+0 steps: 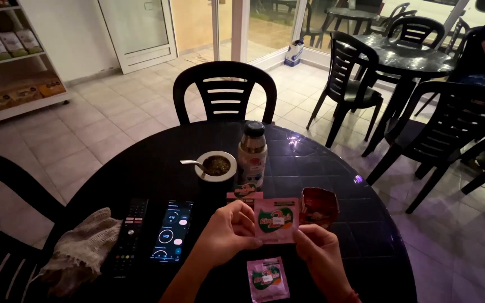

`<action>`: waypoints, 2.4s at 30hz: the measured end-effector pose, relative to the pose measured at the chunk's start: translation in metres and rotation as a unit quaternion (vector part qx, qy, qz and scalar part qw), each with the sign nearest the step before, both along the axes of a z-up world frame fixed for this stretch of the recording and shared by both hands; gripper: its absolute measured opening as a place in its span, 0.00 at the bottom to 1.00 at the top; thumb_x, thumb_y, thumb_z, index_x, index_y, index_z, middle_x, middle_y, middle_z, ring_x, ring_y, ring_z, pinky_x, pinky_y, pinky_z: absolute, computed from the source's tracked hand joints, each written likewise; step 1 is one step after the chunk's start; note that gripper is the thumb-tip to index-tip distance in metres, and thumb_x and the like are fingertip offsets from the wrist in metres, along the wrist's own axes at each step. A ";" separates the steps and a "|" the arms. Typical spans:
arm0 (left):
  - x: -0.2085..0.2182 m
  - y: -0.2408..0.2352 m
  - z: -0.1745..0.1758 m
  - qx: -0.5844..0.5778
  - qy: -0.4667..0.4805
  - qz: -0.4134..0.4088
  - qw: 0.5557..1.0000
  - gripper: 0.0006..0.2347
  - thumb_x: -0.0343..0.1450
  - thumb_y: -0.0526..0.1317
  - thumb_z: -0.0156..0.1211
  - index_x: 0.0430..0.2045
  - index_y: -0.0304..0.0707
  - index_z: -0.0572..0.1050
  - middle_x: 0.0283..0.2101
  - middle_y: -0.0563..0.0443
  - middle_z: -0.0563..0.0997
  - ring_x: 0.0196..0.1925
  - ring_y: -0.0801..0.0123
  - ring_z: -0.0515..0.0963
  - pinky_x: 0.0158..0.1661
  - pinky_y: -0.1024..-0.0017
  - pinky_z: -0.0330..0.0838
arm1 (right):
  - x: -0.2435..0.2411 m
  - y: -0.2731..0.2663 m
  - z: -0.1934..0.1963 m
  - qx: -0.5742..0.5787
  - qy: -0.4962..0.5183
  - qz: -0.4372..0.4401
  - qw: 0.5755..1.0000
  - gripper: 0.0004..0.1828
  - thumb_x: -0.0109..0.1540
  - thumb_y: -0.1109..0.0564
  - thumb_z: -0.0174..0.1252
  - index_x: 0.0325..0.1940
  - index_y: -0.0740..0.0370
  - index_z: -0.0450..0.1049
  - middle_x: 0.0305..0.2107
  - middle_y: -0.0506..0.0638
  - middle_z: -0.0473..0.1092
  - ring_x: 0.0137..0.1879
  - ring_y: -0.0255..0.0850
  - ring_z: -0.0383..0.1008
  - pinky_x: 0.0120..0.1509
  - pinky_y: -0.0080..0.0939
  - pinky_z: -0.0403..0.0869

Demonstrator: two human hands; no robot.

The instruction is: Sorting and organizing small packets into cardboard boxes on a table.

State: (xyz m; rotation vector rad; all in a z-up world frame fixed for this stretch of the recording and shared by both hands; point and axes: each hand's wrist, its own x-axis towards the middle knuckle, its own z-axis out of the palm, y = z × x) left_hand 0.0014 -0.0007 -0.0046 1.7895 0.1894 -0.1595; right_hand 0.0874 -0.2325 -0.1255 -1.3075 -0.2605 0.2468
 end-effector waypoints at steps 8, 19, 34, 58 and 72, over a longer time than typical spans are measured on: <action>0.001 0.001 -0.005 0.016 -0.007 -0.005 1.000 0.17 0.61 0.30 0.74 0.39 0.43 0.75 0.40 0.50 0.86 0.40 0.68 0.87 0.43 0.73 0.84 | 0.000 0.000 0.001 0.010 0.007 0.008 1.000 0.09 0.65 0.61 0.60 0.40 0.72 0.81 0.20 0.53 0.67 0.23 0.37 0.59 0.27 0.38 0.59; 0.001 -0.001 -0.004 0.023 0.013 -0.023 0.999 0.14 0.62 0.34 0.72 0.40 0.43 0.76 0.41 0.51 0.88 0.42 0.68 0.88 0.46 0.70 0.84 | -0.002 0.001 0.008 0.017 0.045 -0.018 0.999 0.08 0.65 0.61 0.61 0.40 0.72 0.80 0.21 0.54 0.68 0.24 0.38 0.60 0.27 0.39 0.61; -0.003 -0.057 -0.018 -0.171 -0.028 0.019 0.985 0.14 0.70 0.44 0.64 0.47 0.38 0.76 0.40 0.47 0.85 0.40 0.69 0.84 0.39 0.76 0.79 | -0.037 0.032 0.004 -0.272 -0.555 -0.230 0.752 0.08 0.49 0.64 0.70 0.30 0.60 0.79 0.35 0.49 0.74 0.40 0.45 0.72 0.46 0.45 0.73; -0.003 -0.051 0.006 -0.100 0.014 0.078 0.992 0.19 0.64 0.31 0.71 0.49 0.45 0.80 0.46 0.53 0.90 0.48 0.70 0.90 0.49 0.73 0.84 | -0.003 0.004 0.007 -0.008 0.028 -0.029 0.999 0.09 0.59 0.64 0.66 0.39 0.75 0.82 0.24 0.60 0.72 0.28 0.44 0.62 0.33 0.45 0.63; -0.015 -0.033 -0.083 0.006 -0.014 0.203 0.979 0.11 0.57 0.46 0.79 0.24 0.40 0.91 0.20 0.52 0.80 0.26 0.73 0.71 0.31 0.73 0.66 | 0.032 0.001 -0.045 -0.551 -0.294 0.042 0.780 0.18 0.64 0.41 0.58 0.28 0.53 0.79 0.27 0.51 0.79 0.37 0.50 0.81 0.39 0.52 0.72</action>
